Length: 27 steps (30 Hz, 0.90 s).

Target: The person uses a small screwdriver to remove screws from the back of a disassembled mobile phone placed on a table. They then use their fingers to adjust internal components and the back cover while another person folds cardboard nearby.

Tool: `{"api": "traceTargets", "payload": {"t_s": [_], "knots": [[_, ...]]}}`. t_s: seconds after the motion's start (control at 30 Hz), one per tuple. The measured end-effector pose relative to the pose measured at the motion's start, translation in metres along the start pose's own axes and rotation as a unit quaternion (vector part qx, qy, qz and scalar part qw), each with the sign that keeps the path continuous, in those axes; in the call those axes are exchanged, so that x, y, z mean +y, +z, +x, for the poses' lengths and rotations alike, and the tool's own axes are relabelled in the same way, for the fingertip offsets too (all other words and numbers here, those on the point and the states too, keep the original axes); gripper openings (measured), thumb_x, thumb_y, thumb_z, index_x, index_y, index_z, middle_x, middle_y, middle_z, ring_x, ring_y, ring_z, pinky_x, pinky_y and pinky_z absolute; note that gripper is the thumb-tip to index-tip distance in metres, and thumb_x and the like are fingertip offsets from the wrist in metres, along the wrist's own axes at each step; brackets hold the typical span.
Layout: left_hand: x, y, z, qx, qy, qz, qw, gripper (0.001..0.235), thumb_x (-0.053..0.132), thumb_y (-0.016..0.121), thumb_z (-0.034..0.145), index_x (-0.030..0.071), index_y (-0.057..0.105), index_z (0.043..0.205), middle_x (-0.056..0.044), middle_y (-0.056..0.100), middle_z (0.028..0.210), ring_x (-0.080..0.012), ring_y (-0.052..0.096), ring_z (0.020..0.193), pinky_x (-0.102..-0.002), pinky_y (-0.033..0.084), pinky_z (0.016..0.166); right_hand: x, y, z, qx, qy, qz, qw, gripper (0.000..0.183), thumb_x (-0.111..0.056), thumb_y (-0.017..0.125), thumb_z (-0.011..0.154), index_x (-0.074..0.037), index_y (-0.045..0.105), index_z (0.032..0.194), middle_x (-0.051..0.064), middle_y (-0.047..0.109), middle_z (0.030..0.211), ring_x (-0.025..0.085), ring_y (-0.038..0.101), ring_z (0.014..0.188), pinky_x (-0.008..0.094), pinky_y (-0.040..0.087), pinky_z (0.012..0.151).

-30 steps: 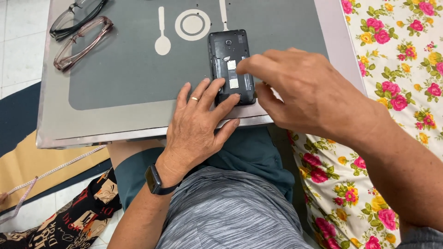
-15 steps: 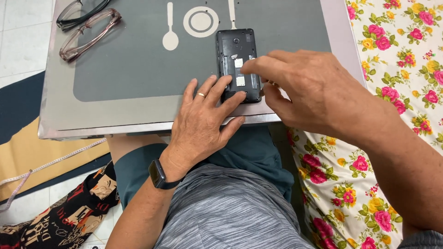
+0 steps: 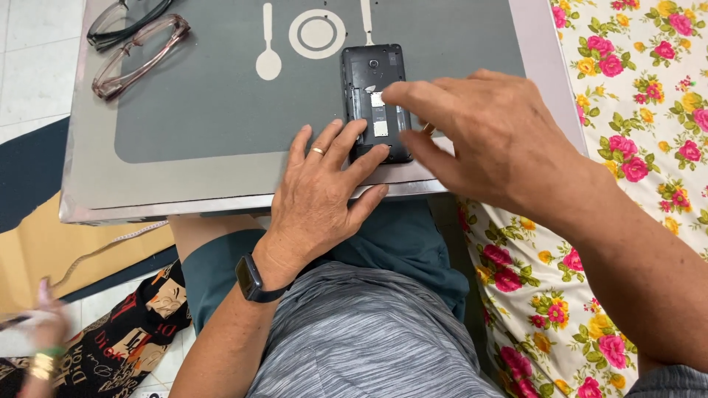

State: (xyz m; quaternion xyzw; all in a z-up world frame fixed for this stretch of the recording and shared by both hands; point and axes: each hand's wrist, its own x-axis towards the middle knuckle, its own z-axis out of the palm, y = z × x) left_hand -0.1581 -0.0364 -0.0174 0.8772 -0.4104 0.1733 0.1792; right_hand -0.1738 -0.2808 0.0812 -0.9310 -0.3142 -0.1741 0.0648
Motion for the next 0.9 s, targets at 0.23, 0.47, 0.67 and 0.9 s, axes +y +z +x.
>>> {"api": "traceTargets", "payload": {"t_s": [0.23, 0.47, 0.67, 0.9], "knots": [[0.000, 0.000, 0.000, 0.002, -0.002, -0.002, 1.000, 0.043, 0.041, 0.072, 0.107, 0.019, 0.066, 0.144, -0.015, 0.057, 0.156, -0.0430, 0.058, 0.144, -0.068, 0.040, 0.118, 0.006, 0.013, -0.005, 0.055, -0.025, -0.016, 0.998, 0.020, -0.012, 0.078, 0.114, -0.009, 0.072, 0.132, 0.002, 0.068, 0.074, 0.029, 0.065, 0.063, 0.043, 0.054, 0.070], [0.000, 0.000, 0.000, 0.005, -0.001, 0.000, 1.000, 0.043, 0.041, 0.073, 0.107, 0.020, 0.068, 0.144, -0.015, 0.056, 0.158, -0.0426, 0.059, 0.144, -0.069, 0.041, 0.118, 0.001, 0.007, -0.003, -0.021, -0.016, 0.050, 0.998, 0.041, -0.002, 0.063, 0.104, -0.014, 0.069, 0.143, 0.004, 0.080, 0.099, 0.032, 0.071, 0.072, 0.046, 0.048, 0.051], [-0.001, 0.001, -0.002, 0.003, -0.004, -0.002, 1.000, 0.044, 0.041, 0.072, 0.107, 0.019, 0.066, 0.144, -0.015, 0.055, 0.157, -0.0430, 0.057, 0.144, -0.070, 0.041, 0.115, -0.004, 0.001, 0.002, 0.011, 0.017, -0.087, 0.996, 0.028, -0.036, 0.078, 0.117, -0.017, 0.069, 0.134, -0.002, 0.076, 0.085, 0.025, 0.071, 0.066, 0.041, 0.050, 0.058], [-0.001, 0.002, -0.002, 0.013, 0.005, 0.005, 1.000, 0.046, 0.041, 0.075, 0.106, 0.021, 0.065, 0.146, -0.016, 0.057, 0.157, -0.0433, 0.058, 0.143, -0.069, 0.043, 0.115, 0.002, 0.013, -0.005, 0.031, -0.005, -0.060, 0.998, 0.016, -0.018, 0.077, 0.114, -0.018, 0.075, 0.130, -0.001, 0.073, 0.078, 0.028, 0.063, 0.057, 0.040, 0.044, 0.051]]}}
